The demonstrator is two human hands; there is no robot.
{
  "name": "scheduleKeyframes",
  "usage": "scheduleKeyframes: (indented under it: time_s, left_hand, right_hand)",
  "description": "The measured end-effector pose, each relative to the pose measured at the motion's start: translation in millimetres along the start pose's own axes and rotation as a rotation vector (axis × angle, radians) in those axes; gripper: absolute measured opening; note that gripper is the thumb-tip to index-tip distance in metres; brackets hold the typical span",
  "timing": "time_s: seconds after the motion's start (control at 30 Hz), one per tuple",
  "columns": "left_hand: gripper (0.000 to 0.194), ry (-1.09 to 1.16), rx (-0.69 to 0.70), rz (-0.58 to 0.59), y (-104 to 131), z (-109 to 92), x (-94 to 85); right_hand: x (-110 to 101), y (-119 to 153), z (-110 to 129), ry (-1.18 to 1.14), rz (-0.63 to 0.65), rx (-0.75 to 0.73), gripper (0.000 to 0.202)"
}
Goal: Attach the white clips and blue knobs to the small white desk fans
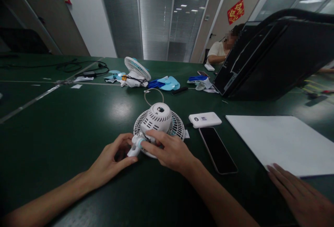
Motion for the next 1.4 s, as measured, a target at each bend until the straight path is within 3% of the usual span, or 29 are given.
scheduleKeyframes:
  time_s: [0.2,0.37,0.57,0.9,1.17,1.4]
  left_hand:
    - [0.05,-0.009,-0.014,-0.022,-0.3,-0.1,0.6]
    - [0.051,-0.004,-0.01,-0.021,0.4,3.5,2.9]
    - [0.052,-0.026,-0.011,-0.009,-0.6,1.4,0.4]
    - [0.049,-0.028,0.005,-0.035,1.1,1.2,1.5]
    - [0.05,-0.052,0.002,-0.001,-0.9,-0.9,-1.1]
    - [0.05,-0.047,0.002,0.001,0.6,-1.4,-0.1]
  right_hand:
    - [0.1,-5.0,1.3,0.025,-0.055,0.01,0.013]
    - [0.2,-8.1,6.8,0.009,-0.073,0.054,0.011]
    - [-2.0,-2.1,2.0,-0.009,-0.024,0.005,0.029]
    - [2.0,-9.7,8.9,-0.02,-0.101,0.095,0.007]
    - [-3.0,-2.0,0.7,-0.028,-0.006,0.028,0.036]
    - [-2.3,-6.9,3.5,-0.004,-0.058,0.054,0.013]
Point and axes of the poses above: each hand's wrist, its own y-axis away from the middle knuckle, its own x-axis out of the palm, z = x × y, the point moved 3 cm from there along -y, towards the middle knuckle, and after that the axes turned 1 degree about -y, right-handed, at the moved point
